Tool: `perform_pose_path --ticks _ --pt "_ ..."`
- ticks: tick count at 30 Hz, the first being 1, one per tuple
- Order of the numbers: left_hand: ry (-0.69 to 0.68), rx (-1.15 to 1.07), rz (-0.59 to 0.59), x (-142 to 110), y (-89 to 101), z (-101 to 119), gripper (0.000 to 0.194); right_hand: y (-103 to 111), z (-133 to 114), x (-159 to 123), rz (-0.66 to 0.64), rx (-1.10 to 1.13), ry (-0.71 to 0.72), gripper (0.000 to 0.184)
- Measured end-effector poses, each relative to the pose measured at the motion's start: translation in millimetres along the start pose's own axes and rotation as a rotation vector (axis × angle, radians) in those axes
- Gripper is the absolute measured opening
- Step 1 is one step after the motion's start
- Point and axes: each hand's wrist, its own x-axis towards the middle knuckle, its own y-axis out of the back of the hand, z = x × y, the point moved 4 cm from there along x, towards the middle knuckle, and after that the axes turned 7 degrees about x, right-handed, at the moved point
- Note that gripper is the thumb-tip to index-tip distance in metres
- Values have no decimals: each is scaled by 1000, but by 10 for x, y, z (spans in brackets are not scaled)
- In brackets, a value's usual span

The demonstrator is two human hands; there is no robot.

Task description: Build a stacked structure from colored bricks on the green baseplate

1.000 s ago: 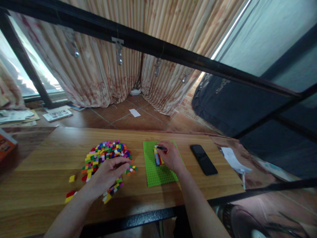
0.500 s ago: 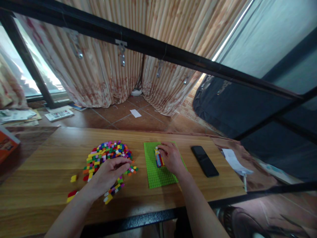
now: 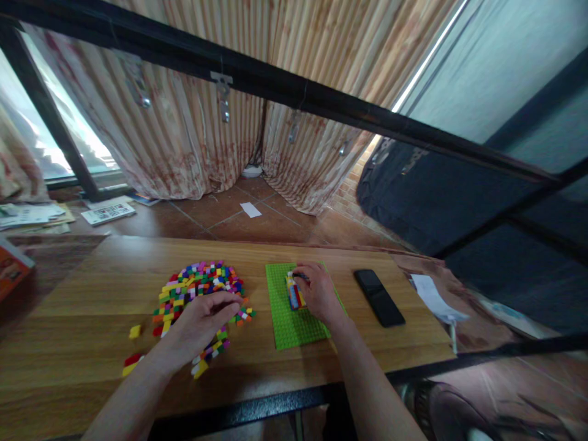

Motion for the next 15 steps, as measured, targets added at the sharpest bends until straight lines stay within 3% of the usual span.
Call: perform_pose_path --ticks 15 --pt "11 -19 8 -7 -2 36 35 42 -55 57 -44 40 -45 16"
